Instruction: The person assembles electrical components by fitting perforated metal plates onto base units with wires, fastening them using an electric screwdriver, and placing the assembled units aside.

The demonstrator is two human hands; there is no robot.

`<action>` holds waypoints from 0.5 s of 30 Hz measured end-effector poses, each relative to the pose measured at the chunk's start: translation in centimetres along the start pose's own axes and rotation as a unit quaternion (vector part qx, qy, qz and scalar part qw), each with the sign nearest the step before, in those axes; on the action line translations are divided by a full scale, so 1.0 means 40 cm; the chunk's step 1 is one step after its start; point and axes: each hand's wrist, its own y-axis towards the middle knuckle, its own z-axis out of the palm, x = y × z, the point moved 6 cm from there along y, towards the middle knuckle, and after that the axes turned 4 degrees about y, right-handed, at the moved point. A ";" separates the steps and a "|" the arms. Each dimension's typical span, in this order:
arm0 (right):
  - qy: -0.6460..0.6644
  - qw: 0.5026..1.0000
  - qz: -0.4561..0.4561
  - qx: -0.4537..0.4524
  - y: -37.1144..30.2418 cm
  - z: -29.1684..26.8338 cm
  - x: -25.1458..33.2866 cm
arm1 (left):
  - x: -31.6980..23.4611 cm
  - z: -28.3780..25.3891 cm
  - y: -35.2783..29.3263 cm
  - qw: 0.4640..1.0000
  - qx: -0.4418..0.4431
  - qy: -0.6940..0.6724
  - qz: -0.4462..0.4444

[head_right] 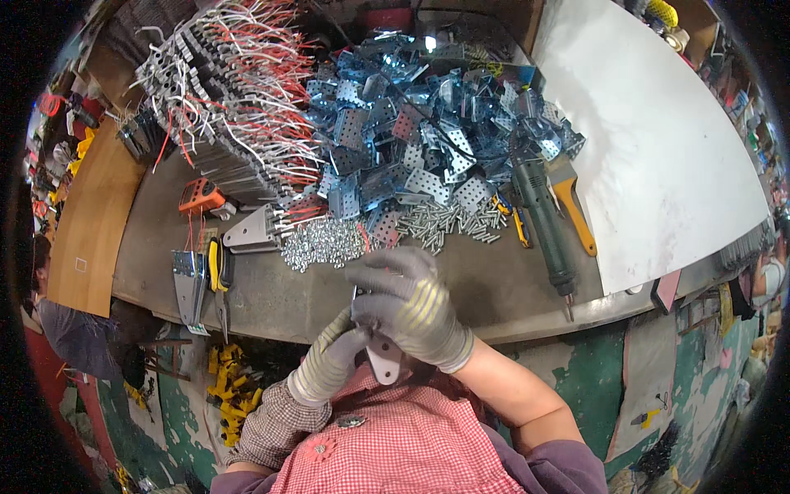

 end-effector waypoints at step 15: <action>0.471 0.761 0.341 -0.288 -0.184 -0.007 -0.104 | -0.291 -0.005 0.213 0.601 -0.302 0.695 0.253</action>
